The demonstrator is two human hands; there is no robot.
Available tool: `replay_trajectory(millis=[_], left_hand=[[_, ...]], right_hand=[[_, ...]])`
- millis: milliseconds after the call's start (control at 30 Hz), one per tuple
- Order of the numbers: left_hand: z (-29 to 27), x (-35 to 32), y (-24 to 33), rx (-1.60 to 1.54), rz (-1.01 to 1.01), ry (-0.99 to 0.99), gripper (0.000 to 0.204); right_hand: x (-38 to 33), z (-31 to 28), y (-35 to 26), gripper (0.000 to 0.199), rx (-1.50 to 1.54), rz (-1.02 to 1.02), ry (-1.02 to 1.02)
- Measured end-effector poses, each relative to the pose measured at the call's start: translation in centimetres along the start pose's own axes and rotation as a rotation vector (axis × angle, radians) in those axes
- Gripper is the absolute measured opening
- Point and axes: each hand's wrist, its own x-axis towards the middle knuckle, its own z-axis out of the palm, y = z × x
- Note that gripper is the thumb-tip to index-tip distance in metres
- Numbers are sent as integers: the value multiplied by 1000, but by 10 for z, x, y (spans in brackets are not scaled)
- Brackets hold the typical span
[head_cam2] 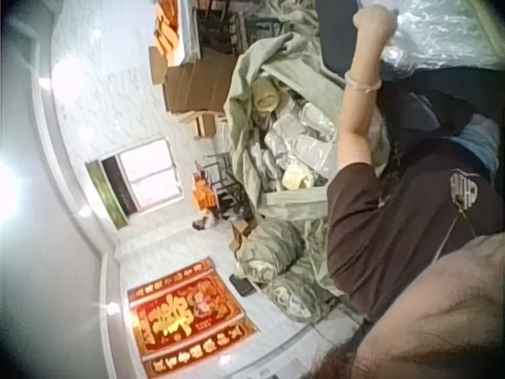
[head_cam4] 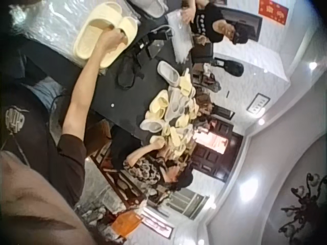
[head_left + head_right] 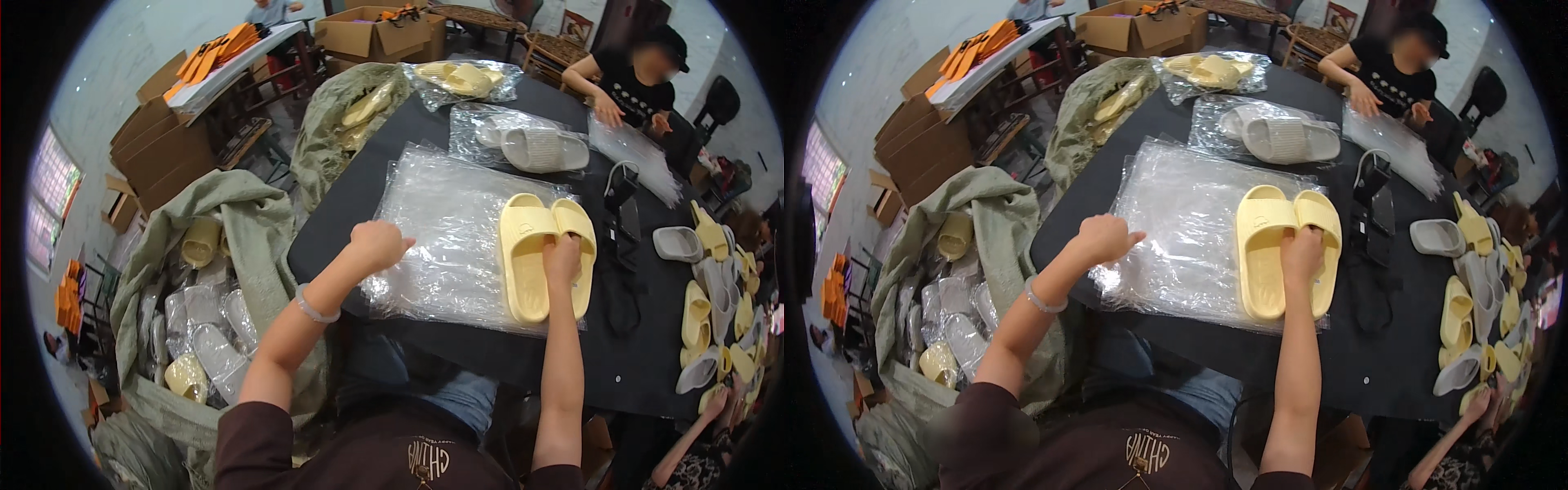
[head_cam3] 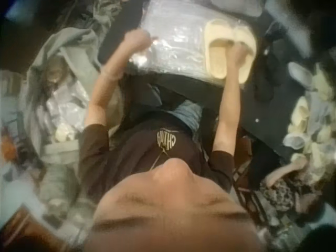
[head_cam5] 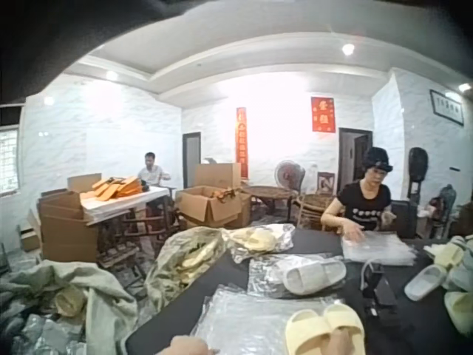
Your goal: The person wraps pairs of yellow and white plastic slippers in bubble wrap. They pick up a pair of slippers, place them on a sheet of bubble wrap, and fold the wrap around them. The wrapped pairs are then placed into a large green sack. The process is repeated for multiple pairs of slippers.
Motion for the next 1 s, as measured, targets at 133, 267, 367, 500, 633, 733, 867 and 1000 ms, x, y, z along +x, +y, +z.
replay_trajectory(millis=[133, 267, 367, 500, 633, 733, 867, 1000], left_hand=[[31, -47, -22, -80, -80, 131, 67], [35, -69, -24, -623, -94, -6, 66], [39, -66, -29, -1013, -109, -16, 58], [12, -66, -21, -722, -96, 206, 51], [9, -58, -22, -374, -62, 337, 56], [38, -45, -37, -180, -140, 98, 72], [22, -47, -31, -97, 81, 391, 66], [37, -13, -24, -27, 307, 548, 55]], right_hand=[[-2, -1, -2, 31, 35, 2, -13], [-2, -1, 0, 33, 38, 8, -6], [0, -2, -1, 32, 48, 27, -24], [7, -2, 5, 29, 128, 1, 12], [8, -14, -9, 29, 142, -4, 33], [1, -2, -9, 30, 104, -32, 11], [1, -13, -16, 31, 94, -15, 5], [4, -30, -51, 28, 101, -81, 4]])
